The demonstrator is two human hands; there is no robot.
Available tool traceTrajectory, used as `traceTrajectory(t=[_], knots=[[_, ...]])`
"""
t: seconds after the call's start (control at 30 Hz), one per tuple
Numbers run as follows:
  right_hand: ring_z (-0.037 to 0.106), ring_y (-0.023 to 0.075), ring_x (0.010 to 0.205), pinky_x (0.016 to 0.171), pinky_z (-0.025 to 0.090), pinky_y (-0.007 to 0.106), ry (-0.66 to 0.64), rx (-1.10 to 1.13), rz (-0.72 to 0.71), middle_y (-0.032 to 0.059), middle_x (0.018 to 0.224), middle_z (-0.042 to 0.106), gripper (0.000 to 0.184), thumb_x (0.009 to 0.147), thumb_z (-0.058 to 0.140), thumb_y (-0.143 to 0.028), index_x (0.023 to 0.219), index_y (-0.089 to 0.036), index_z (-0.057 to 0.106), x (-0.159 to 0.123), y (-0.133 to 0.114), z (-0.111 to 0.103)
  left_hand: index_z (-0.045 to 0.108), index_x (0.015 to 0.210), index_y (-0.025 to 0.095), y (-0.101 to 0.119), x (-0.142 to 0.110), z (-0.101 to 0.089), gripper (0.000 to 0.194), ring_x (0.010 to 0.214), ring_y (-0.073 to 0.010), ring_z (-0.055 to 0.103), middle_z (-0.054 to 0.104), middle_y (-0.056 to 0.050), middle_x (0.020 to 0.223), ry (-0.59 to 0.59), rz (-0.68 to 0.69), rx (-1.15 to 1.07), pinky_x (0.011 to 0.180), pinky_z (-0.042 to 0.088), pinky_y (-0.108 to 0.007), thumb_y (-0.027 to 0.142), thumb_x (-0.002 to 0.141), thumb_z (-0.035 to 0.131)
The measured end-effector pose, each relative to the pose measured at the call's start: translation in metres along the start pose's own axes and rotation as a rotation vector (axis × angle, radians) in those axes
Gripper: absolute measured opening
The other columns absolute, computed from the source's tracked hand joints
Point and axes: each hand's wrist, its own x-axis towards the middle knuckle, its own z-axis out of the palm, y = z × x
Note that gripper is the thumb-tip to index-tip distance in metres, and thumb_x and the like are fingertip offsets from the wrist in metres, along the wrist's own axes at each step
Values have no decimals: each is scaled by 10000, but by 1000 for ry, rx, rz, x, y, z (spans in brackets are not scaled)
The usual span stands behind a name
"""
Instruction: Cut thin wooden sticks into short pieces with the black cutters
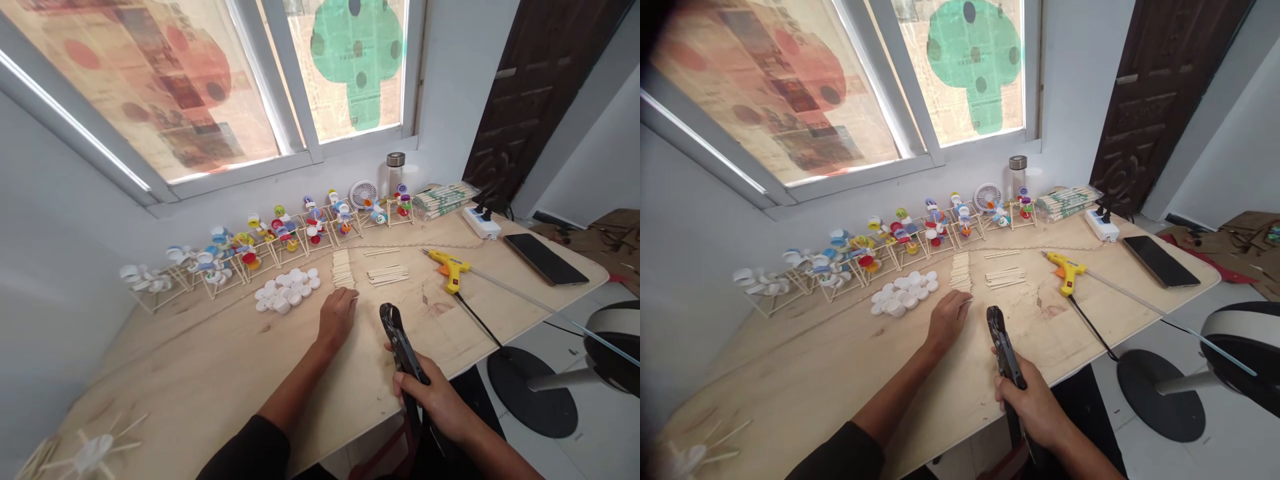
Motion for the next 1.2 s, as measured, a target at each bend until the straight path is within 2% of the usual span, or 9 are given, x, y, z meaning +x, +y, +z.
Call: traceTrajectory(t=[0.2,0.37,0.6,0.83,1.0,1.17,1.2], knots=[[500,136,582,572,422,262,51,-5,-11,-32,627,522,488,789,503,-297,1245,-134,446,-2,-3,1,546,805,185,28,37,17,93,801,-173,530,599,-39,830,-53,50,33,716,376,-293,213,844,466],[522,145,593,601,445,278,104,47,-4,-23,629,538,508,750,555,-351,1212,-148,493,-4,-8,0,538,811,182,40,58,32,110,810,-190,502,576,-55,855,-107,84,96,707,353,-315,212,857,442],[514,135,562,520,427,251,106,95,2,-23,633,540,514,759,552,-370,1221,-159,475,-2,-3,-4,520,807,176,46,61,32,92,839,-208,476,547,-69,872,-190,125,153,727,350,-335,154,834,435],[504,135,577,507,405,238,122,67,-32,-20,654,540,441,791,522,-373,1177,-163,486,-3,1,-4,502,845,156,54,62,29,110,872,-229,473,535,-96,890,-201,81,107,741,358,-356,81,783,451],[517,146,596,559,414,255,121,26,-83,-12,664,567,432,783,538,-387,1155,-167,512,-5,1,-6,485,802,176,54,43,9,78,859,-225,488,557,-86,860,-163,-11,-45,745,368,-355,117,809,434],[536,170,637,594,426,288,137,20,-91,9,696,590,450,778,542,-383,1164,-155,512,-7,-3,-6,441,821,192,49,-8,-21,103,729,-156,530,592,-42,794,-123,-156,-291,666,403,-287,193,867,349],[539,174,642,596,430,292,145,20,-90,12,701,593,455,775,544,-384,1165,-153,512,-7,-4,-6,427,830,193,49,-19,-25,119,685,-134,536,604,-29,776,-132,-197,-427,633,407,-262,209,880,320]])
